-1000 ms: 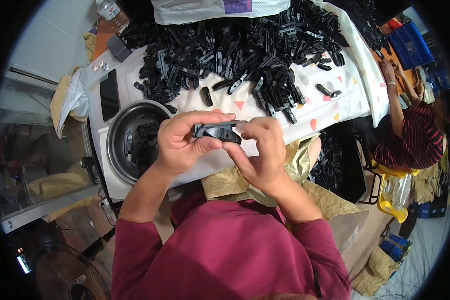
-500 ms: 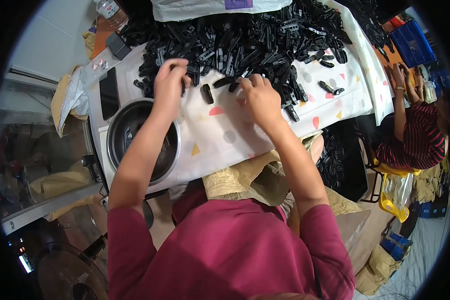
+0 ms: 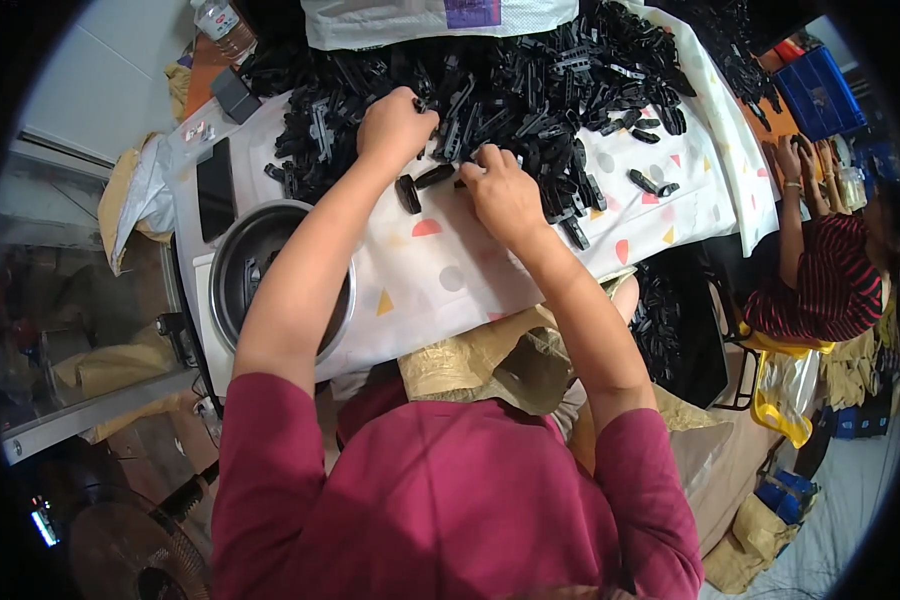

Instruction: Assembling small black plastic components and placing the finished pieces into a metal bowl.

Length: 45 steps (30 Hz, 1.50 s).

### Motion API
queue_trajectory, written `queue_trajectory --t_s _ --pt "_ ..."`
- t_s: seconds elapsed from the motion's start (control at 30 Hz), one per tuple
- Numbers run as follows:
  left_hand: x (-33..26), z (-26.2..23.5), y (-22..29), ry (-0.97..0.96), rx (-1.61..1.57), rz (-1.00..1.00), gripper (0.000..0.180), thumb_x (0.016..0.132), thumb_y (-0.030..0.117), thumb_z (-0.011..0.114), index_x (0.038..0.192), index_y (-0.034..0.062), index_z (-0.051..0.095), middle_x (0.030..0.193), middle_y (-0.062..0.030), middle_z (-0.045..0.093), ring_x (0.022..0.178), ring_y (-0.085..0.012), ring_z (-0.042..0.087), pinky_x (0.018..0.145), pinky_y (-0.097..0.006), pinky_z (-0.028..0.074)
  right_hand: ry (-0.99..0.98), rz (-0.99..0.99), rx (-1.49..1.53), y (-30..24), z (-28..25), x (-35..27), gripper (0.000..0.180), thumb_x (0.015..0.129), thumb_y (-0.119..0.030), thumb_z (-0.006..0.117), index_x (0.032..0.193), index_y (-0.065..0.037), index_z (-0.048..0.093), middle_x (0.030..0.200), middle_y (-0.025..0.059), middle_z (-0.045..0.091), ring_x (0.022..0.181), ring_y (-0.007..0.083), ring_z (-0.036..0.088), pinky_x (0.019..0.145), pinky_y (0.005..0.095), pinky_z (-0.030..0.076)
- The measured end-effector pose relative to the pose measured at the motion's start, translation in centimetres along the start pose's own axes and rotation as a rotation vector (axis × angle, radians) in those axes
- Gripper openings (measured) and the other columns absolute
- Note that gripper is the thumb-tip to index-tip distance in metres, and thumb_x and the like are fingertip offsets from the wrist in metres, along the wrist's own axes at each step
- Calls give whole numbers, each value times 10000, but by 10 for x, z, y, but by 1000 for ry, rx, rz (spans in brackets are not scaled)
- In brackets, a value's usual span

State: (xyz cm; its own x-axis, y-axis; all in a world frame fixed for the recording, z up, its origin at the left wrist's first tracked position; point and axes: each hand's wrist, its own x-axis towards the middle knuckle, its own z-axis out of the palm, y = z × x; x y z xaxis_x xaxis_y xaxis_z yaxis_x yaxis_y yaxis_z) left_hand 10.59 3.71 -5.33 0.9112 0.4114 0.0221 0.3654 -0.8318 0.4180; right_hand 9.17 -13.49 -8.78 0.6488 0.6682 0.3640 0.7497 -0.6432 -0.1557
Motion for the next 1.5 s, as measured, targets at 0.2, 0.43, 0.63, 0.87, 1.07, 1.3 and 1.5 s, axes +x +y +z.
queue_trajectory --t_s 0.2,0.43,0.63,0.87,1.07,1.3,1.5 --pt "-69 -40 -8 -53 -964 27 254 778 145 675 986 23 595 731 4 573 608 -63 508 560 -202 426 221 488 1742 -44 -63 -9 381 844 -21 550 1197 -24 405 835 123 600 698 212 630 508 268 528" --pt "-123 -57 -4 -191 -1538 289 255 822 63 620 1014 77 452 882 -50 564 710 -69 539 563 -173 468 606 297 1652 -84 -74 -28 186 800 66 577 985 60 565 1058 132 493 841 209 594 682 314 578" --pt "-121 -58 -4 8 -1327 690 238 841 32 580 1007 56 410 994 -164 586 707 -105 562 582 -197 473 754 190 1687 -88 -75 -33 176 799 42 594 971 34 556 1043 138 525 823 218 603 662 323 576" --pt "-131 -78 2 -20 -1235 739 310 839 52 570 1104 -18 423 1041 -176 566 773 -110 570 647 -223 488 734 187 1317 -80 -80 -40 170 788 72 593 949 41 547 1010 140 530 797 184 590 679 308 563" --pt "-126 -68 1 115 -1000 751 323 723 96 723 974 -31 566 1033 -139 582 876 -177 581 790 -291 462 576 265 1221 -79 -84 -32 309 743 -3 680 1022 -2 547 1045 118 506 837 158 562 662 227 503" --pt "-126 -68 -26 -277 -1377 214 291 730 94 724 978 10 598 839 -30 613 733 -79 557 658 -205 444 353 223 851 -81 -58 -35 273 760 -167 689 932 -7 549 761 117 556 621 241 561 536 295 444" --pt "-73 -49 -61 -96 -1672 -302 165 785 72 598 933 13 555 834 -73 612 735 -145 588 665 -248 472 -34 197 407 -42 -13 -2 289 718 -147 644 988 -63 583 952 111 555 781 281 581 676 361 475"
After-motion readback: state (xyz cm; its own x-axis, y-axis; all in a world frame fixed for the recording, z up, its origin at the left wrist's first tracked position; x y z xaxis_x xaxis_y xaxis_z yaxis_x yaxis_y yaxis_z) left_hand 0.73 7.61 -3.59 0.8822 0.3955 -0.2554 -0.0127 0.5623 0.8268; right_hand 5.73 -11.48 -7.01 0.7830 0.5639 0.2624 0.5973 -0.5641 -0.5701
